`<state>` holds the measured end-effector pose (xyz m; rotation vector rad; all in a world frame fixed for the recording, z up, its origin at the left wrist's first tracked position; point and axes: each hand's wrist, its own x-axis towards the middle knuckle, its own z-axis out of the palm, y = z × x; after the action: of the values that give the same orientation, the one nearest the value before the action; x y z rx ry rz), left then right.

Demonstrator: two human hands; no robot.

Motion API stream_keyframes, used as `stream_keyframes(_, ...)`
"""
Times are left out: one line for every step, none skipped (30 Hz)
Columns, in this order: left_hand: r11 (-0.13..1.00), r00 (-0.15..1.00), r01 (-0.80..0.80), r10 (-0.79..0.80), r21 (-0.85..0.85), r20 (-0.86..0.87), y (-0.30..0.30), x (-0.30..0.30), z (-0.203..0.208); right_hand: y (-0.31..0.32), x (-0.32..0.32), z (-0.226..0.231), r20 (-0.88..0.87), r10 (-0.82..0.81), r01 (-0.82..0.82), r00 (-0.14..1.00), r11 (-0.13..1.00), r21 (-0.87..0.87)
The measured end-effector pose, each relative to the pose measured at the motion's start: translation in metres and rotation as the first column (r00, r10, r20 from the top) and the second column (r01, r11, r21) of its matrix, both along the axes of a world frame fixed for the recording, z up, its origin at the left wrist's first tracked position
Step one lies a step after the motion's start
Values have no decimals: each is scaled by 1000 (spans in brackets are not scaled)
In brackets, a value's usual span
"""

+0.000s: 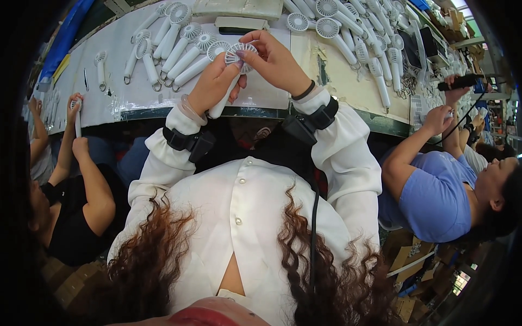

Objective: The person picks up a handheld fan, presses a small component into the fan head, and places it under a press. They then pick up another fan, use a blade to scrape the plastic edges, and set it down.

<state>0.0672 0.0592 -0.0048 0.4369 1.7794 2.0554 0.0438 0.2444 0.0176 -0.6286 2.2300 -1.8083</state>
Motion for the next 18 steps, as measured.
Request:
stream_keyframes(1000,1000,0,0,3,-8,0,-1,-1,-2,0,-1,-44,-11,11,999,1000,2)
stream_keyframes(1000,1000,0,0,6,-17,-1,-2,-2,-2,0,0,-45,-10,10,999,1000,2)
stream_keyframes(1000,1000,-1,1,6,-18,-2,-3,-3,-2,0,1,-54,-15,18,998,999,43)
stream_keyframes(1000,1000,12,-12,18,7,-3,-4,-4,-3,1,3,-65,-20,25,998,996,84)
stream_keyframes(999,999,24,-25,31,31,-4,-5,-5,-4,1,4,-75,-24,33,997,992,124)
stream_keyframes(998,998,37,-39,44,50,-4,-7,-4,-2,-1,5,-82,-24,35,996,992,125)
stream_keyframes(998,998,37,-39,45,43,-4,-9,-4,0,-4,5,-37,-1,5,999,993,116)
stream_keyframes(997,995,41,-46,63,86,-4,-10,-3,3,-7,4,6,24,-24,1000,994,107)
stream_keyframes(996,990,43,-53,81,128,-4,-11,-3,5,-10,3,49,49,-54,998,994,97)
stream_keyframes(994,984,44,-60,99,169,-4,-11,-2,7,-10,3,41,51,-55,998,994,98)
stream_keyframes(994,986,40,-55,99,155,-4,-13,-3,7,-13,4,112,43,-49,993,998,47)
stream_keyframes(997,995,6,-13,73,103,-3,-11,-6,8,-15,5,184,40,-39,982,999,-4)
stream_keyframes(999,999,-24,22,49,47,0,-9,-7,10,-19,6,253,35,-22,967,998,-54)
stream_keyframes(998,998,-56,56,27,-9,1,-7,-6,12,-25,6,237,36,-24,971,998,-53)
stream_keyframes(998,998,-57,58,27,-25,-1,-6,-3,15,-33,4,191,-17,23,981,999,-28)
stream_keyframes(996,992,-83,79,-44,-98,-2,-3,-2,18,-42,2,147,-70,72,987,997,-7)
stream_keyframes(987,981,-115,95,-113,-171,-3,-2,0,21,-51,1,102,-122,121,987,993,11)
stream_keyframes(972,965,-150,104,-181,-241,-7,-2,2,18,-58,4,95,-123,123,988,992,5)
